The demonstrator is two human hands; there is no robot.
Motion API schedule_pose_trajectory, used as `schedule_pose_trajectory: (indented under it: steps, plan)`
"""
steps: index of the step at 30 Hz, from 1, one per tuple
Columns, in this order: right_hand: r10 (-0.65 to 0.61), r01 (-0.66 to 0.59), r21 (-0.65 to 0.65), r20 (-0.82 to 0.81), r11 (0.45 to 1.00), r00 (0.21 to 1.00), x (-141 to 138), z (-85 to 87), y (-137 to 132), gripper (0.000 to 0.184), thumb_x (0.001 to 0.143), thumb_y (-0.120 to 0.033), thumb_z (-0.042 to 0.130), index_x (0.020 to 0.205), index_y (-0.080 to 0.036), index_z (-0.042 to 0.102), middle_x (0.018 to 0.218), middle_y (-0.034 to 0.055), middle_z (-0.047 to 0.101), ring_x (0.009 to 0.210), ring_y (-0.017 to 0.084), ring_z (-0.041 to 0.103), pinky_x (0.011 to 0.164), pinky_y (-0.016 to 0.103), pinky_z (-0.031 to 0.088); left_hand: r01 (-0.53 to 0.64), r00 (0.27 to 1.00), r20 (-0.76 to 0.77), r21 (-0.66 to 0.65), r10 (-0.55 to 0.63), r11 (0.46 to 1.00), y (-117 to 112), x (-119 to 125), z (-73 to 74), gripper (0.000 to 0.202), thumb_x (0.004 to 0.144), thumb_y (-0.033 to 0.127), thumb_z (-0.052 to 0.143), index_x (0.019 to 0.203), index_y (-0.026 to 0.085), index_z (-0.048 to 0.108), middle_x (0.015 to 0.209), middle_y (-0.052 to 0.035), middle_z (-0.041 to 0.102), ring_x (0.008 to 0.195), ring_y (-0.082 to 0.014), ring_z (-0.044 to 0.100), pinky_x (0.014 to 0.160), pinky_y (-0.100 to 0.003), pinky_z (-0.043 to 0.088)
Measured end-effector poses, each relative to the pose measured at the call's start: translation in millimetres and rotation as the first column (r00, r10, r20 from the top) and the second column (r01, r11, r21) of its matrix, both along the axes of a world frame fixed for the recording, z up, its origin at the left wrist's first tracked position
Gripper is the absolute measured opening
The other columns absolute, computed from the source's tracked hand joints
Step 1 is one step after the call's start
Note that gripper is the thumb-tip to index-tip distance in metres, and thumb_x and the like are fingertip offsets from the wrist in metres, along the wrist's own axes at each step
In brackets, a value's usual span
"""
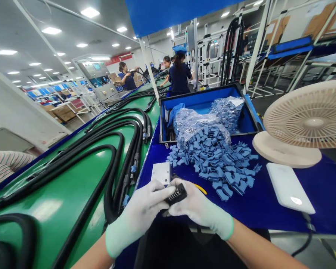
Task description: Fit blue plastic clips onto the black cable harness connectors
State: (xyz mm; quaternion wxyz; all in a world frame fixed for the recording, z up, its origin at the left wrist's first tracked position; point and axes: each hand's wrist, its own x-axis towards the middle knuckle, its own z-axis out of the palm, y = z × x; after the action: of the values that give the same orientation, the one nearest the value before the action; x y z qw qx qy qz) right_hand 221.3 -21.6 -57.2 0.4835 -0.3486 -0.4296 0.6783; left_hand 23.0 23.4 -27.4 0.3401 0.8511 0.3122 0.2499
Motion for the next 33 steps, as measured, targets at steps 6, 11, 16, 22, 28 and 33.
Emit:
schedule_pose_trajectory:
  steps: [6, 11, 16, 22, 28, 33]
  plan:
    - [-0.036, 0.036, 0.012, 0.016, 0.999, 0.999, 0, -3.4, 0, 0.036, 0.055, -0.002, 0.073, 0.086, -0.016, 0.061, 0.078, -0.0015, 0.067, 0.074, 0.018, 0.062, 0.072, 0.032, 0.048, -0.156, 0.987, -0.038, -0.437, 0.155, 0.886, 23, 10, -15.3, 0.124, 0.058, 0.009, 0.085, 0.163, 0.031, 0.022, 0.109, 0.0006, 0.067, 0.094, -0.0207, 0.065, 0.088, -0.034, 0.054]
    - [-0.202, 0.201, -0.02, -0.123, 0.979, 0.972, -5, -14.7, 4, 0.037, 0.057, -0.008, 0.075, 0.092, -0.017, 0.065, 0.084, 0.0008, 0.07, 0.079, 0.021, 0.066, 0.075, 0.033, 0.052, -0.437, 0.898, -0.058, 0.014, 0.437, 0.899, -9, 2, -26.9, 0.031, 0.082, 0.03, 0.076, 0.113, 0.027, 0.074, 0.091, -0.0019, 0.069, 0.084, -0.0219, 0.064, 0.08, -0.035, 0.051]
    - [-0.371, 0.377, -0.002, -0.19, 0.926, 0.909, -29, -29.5, -21, 0.042, 0.068, -0.015, 0.074, 0.108, -0.02, 0.066, 0.099, 0.0047, 0.074, 0.09, 0.024, 0.07, 0.079, 0.035, 0.055, -0.41, 0.849, 0.059, -0.555, 0.525, 0.724, -40, -19, -40.1, 0.032, 0.092, 0.054, 0.062, 0.094, 0.026, 0.078, 0.089, -0.0085, 0.074, 0.084, -0.0288, 0.069, 0.075, -0.041, 0.058]
    - [-0.3, -0.243, 0.444, 0.835, 0.862, 0.461, -19, -19.3, 20, 0.041, 0.082, -0.01, 0.063, 0.117, -0.029, 0.068, 0.116, 0.0003, 0.073, 0.102, 0.019, 0.07, 0.093, 0.028, 0.055, -0.099, 0.208, 0.441, -0.878, 0.873, 0.467, -17, -36, -17.2, 0.034, 0.087, 0.027, 0.073, 0.119, 0.024, 0.067, 0.098, -0.0038, 0.068, 0.088, -0.0181, 0.068, 0.084, -0.035, 0.063]
    - [-0.32, -0.075, 0.317, 0.946, 0.946, -0.041, 8, -31.1, 121, 0.027, 0.088, -0.001, 0.048, 0.105, -0.004, 0.069, 0.111, 0.0271, 0.066, 0.093, 0.032, 0.073, 0.083, 0.045, 0.058, -0.33, 0.517, 0.563, -0.564, 0.645, 0.757, 25, -22, 5.6, 0.032, 0.09, 0.03, 0.076, 0.118, 0.02, 0.064, 0.065, 0.0059, 0.049, 0.054, -0.0093, 0.047, 0.052, -0.022, 0.047]
    - [-0.328, -0.139, 0.311, 0.936, 0.94, -0.13, 6, -43.3, 133, 0.023, 0.095, -0.014, 0.053, 0.105, -0.004, 0.071, 0.11, 0.028, 0.065, 0.095, 0.031, 0.073, 0.083, 0.043, 0.058, -0.398, 0.636, 0.554, -0.362, 0.538, 0.843, 75, 4, 11.5, 0.031, 0.089, 0.029, 0.073, 0.116, 0.016, 0.063, 0.055, 0.0091, 0.042, 0.046, -0.0082, 0.038, 0.047, -0.023, 0.038]
